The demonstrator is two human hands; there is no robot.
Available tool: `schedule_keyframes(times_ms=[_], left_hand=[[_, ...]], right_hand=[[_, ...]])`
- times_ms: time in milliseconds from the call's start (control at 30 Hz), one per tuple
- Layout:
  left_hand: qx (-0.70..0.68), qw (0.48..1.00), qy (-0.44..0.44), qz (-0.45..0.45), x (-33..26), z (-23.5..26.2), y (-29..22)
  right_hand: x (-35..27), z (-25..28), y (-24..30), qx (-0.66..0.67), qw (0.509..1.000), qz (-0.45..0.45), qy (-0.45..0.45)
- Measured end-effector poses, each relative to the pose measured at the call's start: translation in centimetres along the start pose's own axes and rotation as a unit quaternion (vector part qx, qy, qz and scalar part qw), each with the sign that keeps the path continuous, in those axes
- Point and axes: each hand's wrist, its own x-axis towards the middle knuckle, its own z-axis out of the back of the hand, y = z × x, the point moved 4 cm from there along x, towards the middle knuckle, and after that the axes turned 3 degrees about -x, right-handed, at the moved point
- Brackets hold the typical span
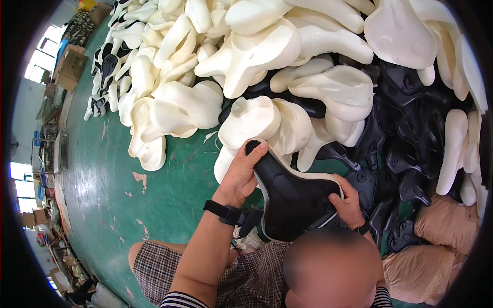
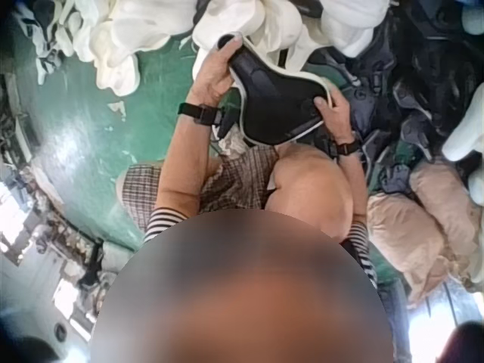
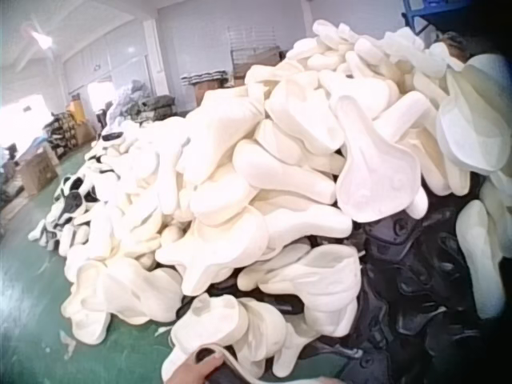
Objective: Sorting and inspecting foam bicycle saddle components in a manufacturing facility.
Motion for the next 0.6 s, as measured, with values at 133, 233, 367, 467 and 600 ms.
schedule_keyframes(times_ms=[133, 233, 367, 467, 600], left_hand=[[-0.013, 1.000, -0.013, -0.021, 0.1, 0.7, 0.2], [0.005, 0.997, -0.032, -0.074, -0.2, 1.1, 0.3], [0.012, 0.991, -0.068, -0.114, -0.6, 0.9, 0.5], [0.062, 0.983, -0.072, -0.159, -0.7, 0.8, 0.5], [0.073, 0.970, -0.125, -0.198, -1.0, 1.8, -0.1]], right_hand=[[0.4, -0.4, 0.1, -0.005, 1.000, 0.007, 0.005], [0.8, -0.6, 0.1, -0.015, 1.000, 0.012, 0.003], [0.9, -0.7, -0.1, -0.009, 1.000, 0.010, 0.002], [0.9, -0.7, -1.3, -0.013, 1.000, 0.005, 0.001], [1.5, -1.8, -1.1, 0.046, 0.998, 0.003, 0.047]])
